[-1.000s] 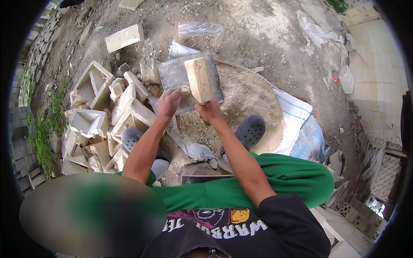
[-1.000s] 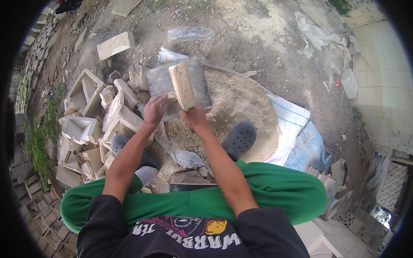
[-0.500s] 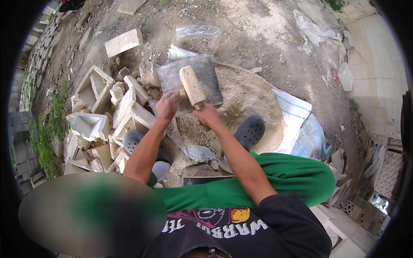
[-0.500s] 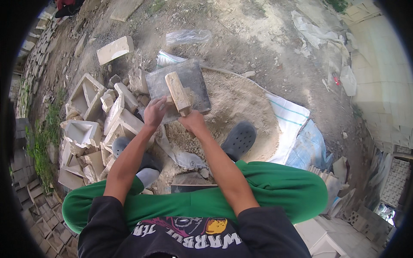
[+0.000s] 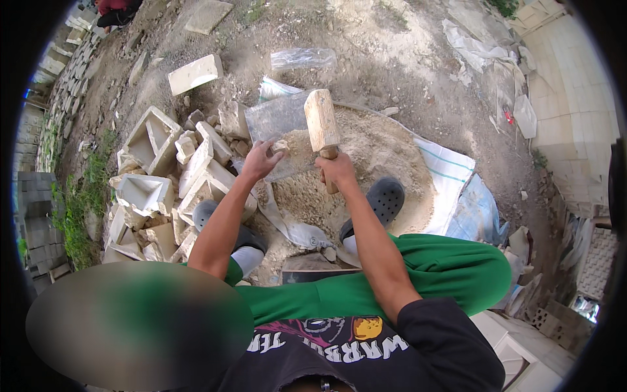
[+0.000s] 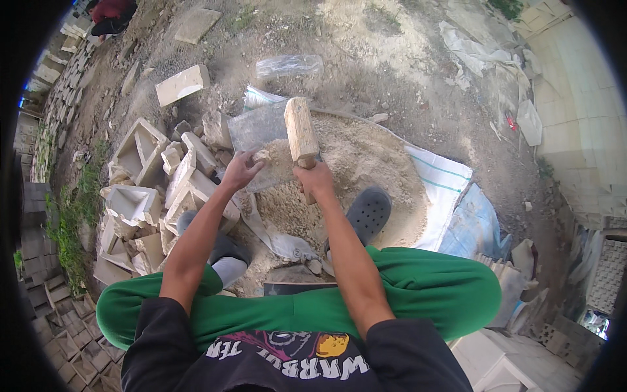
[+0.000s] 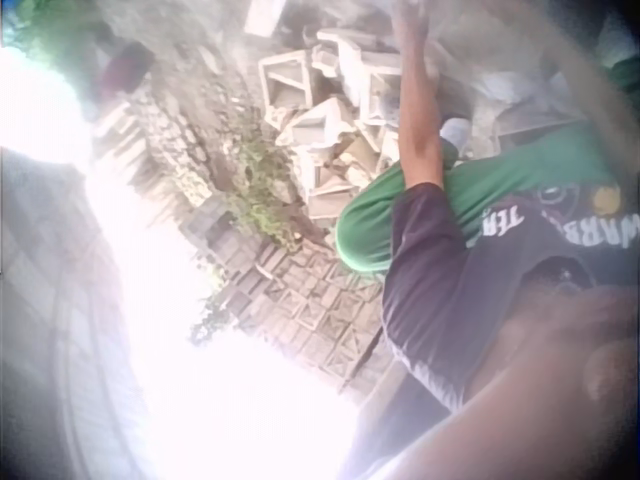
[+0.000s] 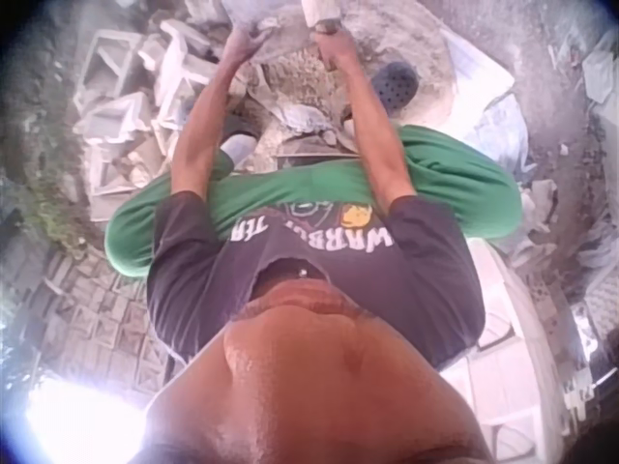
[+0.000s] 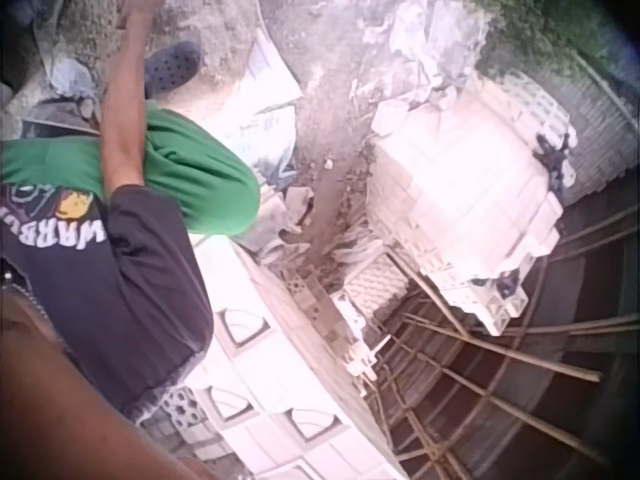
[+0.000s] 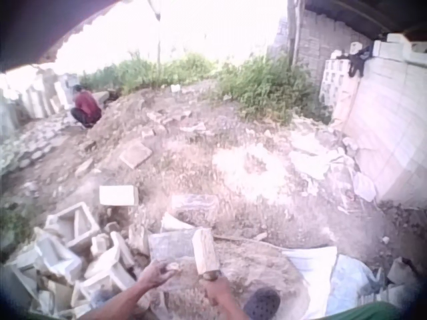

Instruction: The person sits on the ground and uses a wooden mallet to repeatedly strike a small stone fragment placed on a larger flat stone. The person breaks the stone into smaller pieces and dust, occasionally adjusting the fragment's position.

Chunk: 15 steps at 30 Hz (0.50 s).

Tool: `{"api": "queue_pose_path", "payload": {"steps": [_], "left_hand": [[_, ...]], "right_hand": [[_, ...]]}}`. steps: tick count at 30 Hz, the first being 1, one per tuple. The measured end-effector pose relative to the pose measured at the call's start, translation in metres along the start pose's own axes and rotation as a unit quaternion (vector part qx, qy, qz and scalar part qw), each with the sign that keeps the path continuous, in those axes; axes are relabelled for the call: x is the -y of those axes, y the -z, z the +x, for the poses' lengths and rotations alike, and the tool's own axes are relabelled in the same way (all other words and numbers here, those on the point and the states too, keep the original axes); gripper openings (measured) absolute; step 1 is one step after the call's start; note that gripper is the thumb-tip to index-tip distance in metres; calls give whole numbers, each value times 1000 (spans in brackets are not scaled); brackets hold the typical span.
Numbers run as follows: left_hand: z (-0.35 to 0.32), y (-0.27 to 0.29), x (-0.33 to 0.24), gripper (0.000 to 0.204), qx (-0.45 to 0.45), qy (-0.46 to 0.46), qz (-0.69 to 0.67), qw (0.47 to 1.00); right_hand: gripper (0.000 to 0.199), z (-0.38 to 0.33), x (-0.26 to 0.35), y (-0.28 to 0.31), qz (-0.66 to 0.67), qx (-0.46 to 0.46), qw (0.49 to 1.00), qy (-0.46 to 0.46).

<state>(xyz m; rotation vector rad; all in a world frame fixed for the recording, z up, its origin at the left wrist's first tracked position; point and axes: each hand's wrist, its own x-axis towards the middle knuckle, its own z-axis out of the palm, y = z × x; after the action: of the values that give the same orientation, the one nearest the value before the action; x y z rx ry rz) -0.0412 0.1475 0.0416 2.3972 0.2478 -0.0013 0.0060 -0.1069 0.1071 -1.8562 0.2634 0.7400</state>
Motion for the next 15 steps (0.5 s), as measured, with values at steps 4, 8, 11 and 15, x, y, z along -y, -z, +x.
{"api": "queue_pose_path", "payload": {"steps": [4,8,11,15], "left_hand": [[2,-9,12,47,41,12,-25,999],[0,-13,-8,48,0,50,-85,995],[0,-15,-16,49,-63,20,-99,993],[-2,-17,-17,49,-44,-60,-21,997]], "right_hand": [[25,-8,9,6,-18,3,1000,-4],[24,-16,10,5,-59,-10,998,7],[26,-13,2,1,-80,-13,996,24],[33,1,-17,-9,-119,-27,990,67]]}}
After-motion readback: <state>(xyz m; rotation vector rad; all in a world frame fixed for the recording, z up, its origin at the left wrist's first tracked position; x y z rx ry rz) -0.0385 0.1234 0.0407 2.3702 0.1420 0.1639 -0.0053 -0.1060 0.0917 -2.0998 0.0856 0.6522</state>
